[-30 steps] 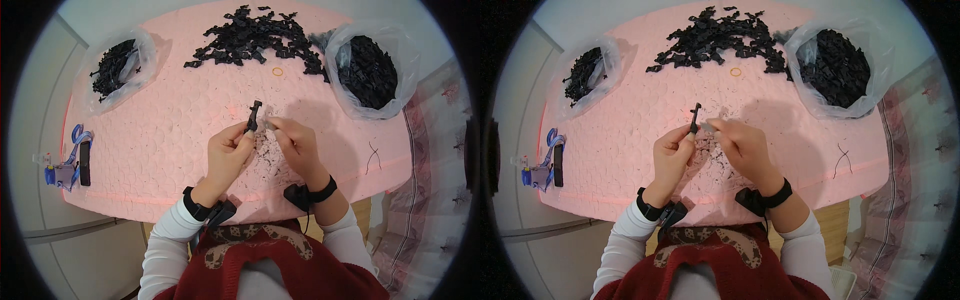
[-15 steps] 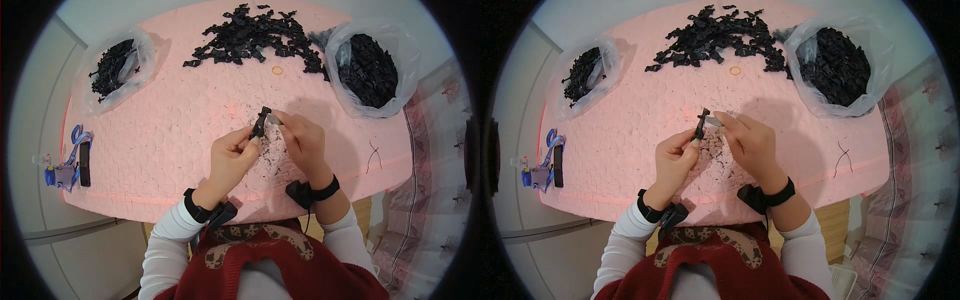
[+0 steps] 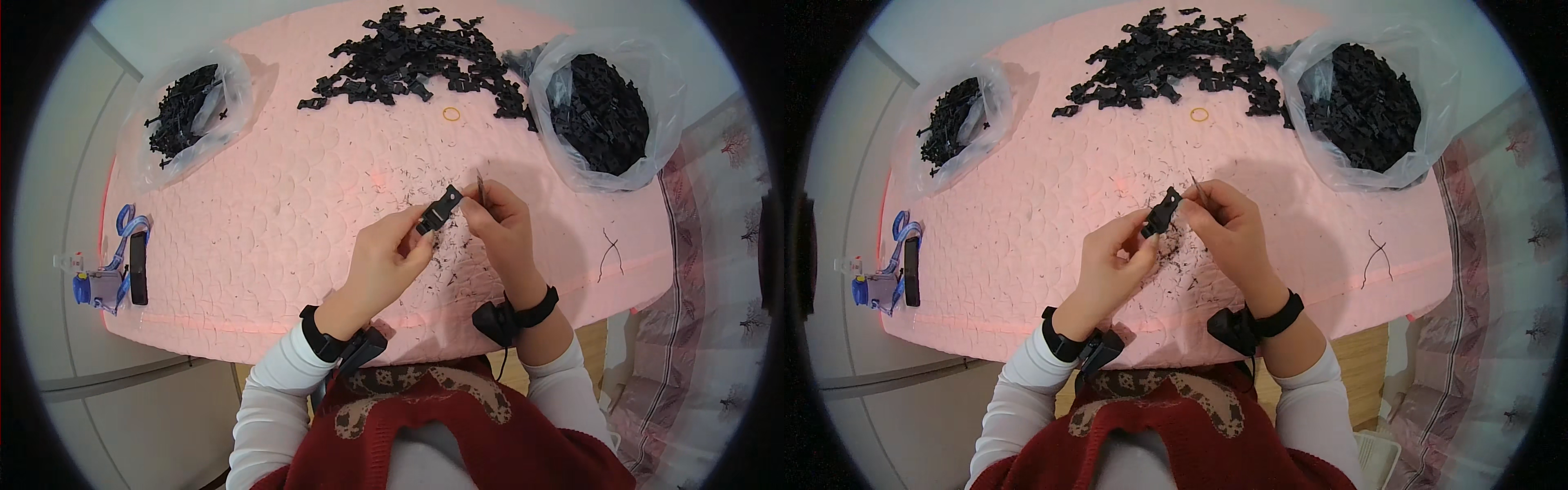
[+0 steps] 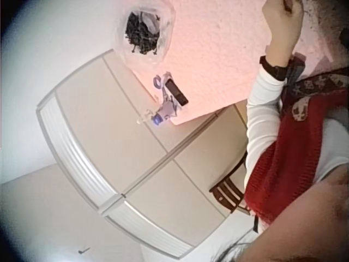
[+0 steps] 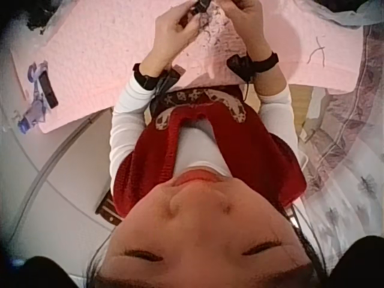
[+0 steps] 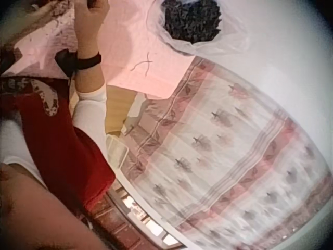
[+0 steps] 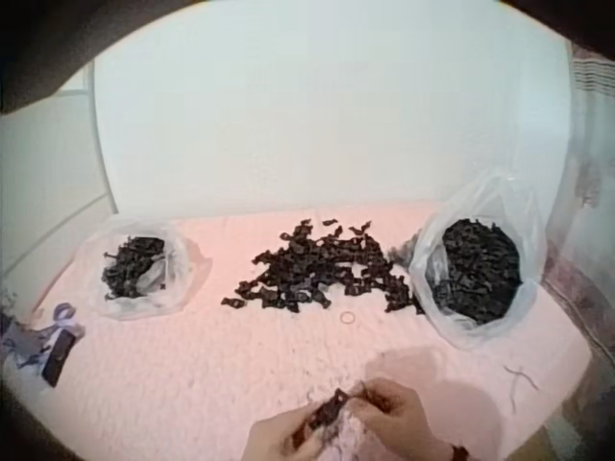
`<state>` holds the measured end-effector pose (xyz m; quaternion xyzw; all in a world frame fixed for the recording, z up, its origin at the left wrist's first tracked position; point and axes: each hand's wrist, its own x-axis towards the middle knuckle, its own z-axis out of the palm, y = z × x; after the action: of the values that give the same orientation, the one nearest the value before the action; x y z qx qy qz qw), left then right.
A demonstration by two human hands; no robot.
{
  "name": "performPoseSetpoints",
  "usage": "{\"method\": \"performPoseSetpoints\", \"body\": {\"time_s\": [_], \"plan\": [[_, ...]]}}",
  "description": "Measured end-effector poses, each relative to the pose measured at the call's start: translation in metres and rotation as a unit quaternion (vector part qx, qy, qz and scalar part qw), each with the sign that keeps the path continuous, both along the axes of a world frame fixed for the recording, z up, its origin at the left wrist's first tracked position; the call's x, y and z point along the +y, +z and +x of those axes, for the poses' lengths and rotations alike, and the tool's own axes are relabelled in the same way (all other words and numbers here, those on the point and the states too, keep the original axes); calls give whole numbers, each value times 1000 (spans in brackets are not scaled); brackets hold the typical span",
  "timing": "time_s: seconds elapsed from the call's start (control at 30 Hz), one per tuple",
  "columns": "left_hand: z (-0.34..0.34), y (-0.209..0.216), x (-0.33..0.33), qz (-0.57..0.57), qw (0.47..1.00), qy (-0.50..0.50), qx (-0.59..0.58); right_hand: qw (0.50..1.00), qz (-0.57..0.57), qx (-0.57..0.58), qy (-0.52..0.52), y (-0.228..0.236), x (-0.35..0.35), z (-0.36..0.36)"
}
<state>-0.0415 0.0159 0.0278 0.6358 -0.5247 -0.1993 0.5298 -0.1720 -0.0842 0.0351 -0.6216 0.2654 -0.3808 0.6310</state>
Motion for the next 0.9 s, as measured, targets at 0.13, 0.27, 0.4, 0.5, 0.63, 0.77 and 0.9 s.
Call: {"method": "performPoseSetpoints", "body": {"time_s": [0.13,0.27,0.4,0.5,0.63,0.77,0.9], "plan": [[0,-5,-2,-25,999,-29,23,998,-61,0,6,-1,3,0],[-4,1,-3,-32,989,-44,135,982,-187,19,-24,-6,11,3],[1,1,-4,-49,993,-60,93,968,-250,2,-3,-8,15,6],[8,-1,-3,-27,996,-83,15,967,-252,-37,4,-9,15,7],[11,6,0,-60,994,-88,-39,967,-247,-36,48,-4,10,3],[12,8,1,-115,988,-101,-2,947,-318,0,51,-12,9,3],[15,16,4,-83,990,-113,-14,932,-359,-11,57,-11,9,5]]}}
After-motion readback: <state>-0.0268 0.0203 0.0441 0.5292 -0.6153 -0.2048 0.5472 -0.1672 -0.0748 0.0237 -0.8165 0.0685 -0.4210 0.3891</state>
